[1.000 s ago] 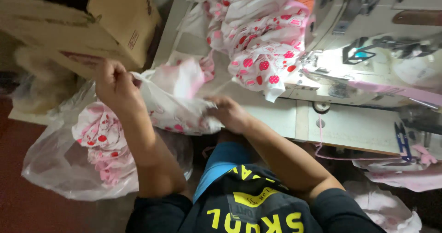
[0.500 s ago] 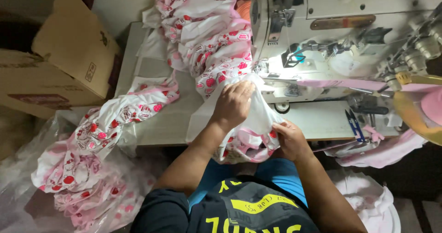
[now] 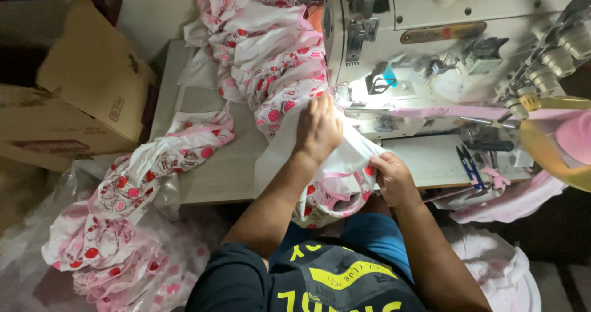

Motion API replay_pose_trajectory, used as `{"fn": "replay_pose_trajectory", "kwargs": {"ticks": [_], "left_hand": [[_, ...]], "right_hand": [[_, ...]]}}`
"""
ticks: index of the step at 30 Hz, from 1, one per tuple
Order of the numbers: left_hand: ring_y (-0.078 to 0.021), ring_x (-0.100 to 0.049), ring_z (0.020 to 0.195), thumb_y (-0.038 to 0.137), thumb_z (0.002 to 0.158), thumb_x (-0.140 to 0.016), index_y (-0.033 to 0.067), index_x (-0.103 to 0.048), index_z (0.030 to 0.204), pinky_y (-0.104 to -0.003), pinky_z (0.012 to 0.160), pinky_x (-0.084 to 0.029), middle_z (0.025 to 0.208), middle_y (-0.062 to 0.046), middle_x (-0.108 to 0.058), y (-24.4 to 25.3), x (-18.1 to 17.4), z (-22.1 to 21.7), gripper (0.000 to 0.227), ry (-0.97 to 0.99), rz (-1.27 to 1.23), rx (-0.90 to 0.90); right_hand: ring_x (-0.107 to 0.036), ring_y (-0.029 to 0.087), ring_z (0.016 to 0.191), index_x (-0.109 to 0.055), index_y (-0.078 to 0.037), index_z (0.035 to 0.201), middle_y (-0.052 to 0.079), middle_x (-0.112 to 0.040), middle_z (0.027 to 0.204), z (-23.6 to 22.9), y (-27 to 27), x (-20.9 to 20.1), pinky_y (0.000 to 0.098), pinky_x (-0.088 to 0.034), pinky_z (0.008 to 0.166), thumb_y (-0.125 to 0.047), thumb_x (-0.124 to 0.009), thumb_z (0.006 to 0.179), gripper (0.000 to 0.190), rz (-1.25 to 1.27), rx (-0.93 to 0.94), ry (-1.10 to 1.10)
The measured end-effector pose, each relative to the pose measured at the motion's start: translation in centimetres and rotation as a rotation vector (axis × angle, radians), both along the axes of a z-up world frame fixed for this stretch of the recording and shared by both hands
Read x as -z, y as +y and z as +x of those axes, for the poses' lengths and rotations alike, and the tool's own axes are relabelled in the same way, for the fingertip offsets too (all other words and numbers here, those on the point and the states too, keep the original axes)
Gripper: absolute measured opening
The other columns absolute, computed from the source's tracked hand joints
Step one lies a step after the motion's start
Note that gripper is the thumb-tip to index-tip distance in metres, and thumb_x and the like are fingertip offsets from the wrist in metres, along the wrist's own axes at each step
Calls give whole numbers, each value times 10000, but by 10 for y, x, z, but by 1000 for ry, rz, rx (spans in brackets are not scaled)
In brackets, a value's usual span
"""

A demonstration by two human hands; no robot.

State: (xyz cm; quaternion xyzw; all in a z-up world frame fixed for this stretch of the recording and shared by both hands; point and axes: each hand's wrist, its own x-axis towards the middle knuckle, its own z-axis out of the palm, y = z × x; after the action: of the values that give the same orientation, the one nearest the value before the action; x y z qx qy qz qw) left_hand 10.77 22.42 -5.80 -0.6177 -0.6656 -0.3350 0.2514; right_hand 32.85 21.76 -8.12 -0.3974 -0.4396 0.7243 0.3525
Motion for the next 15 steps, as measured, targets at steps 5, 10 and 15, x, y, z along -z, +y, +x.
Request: {"fn": "replay_pose_trajectory", "kwargs": {"ticks": [5, 10, 15], "left_hand": [[-460, -555, 1249, 69, 926, -561, 13, -652, 1123, -491, 1007, -496, 1393, -273, -506, -58, -30, -5, 224, -228, 154, 229], [-506, -448, 1395, 132, 748, -634, 224, -739, 1143, -566, 1113, -398, 1506, -329, -421, -121, 60, 2, 420, -341, -33, -5], [-374, -710, 1079, 198, 804, -704, 89, -740, 1076, -422, 943, -550, 1168, -222, -711, -124, 46, -40, 296, -612, -44, -7]], "right_hand": [[-477, 35, 366, -581, -113, 839, 29, -584, 568, -1, -1, 14, 160, -293, 337, -153, -669, 942, 142, -49, 1, 15], [-653, 128, 478, -598, -101, 931, 108, -701, 686, 12, 0, 33, 203, -450, 401, -155, -678, 955, 99, -177, 5, 36], [-703, 179, 530, -597, -78, 922, 100, -709, 684, 13, -8, 26, 277, -542, 453, -168, -654, 967, 115, -132, -58, 71]]}}
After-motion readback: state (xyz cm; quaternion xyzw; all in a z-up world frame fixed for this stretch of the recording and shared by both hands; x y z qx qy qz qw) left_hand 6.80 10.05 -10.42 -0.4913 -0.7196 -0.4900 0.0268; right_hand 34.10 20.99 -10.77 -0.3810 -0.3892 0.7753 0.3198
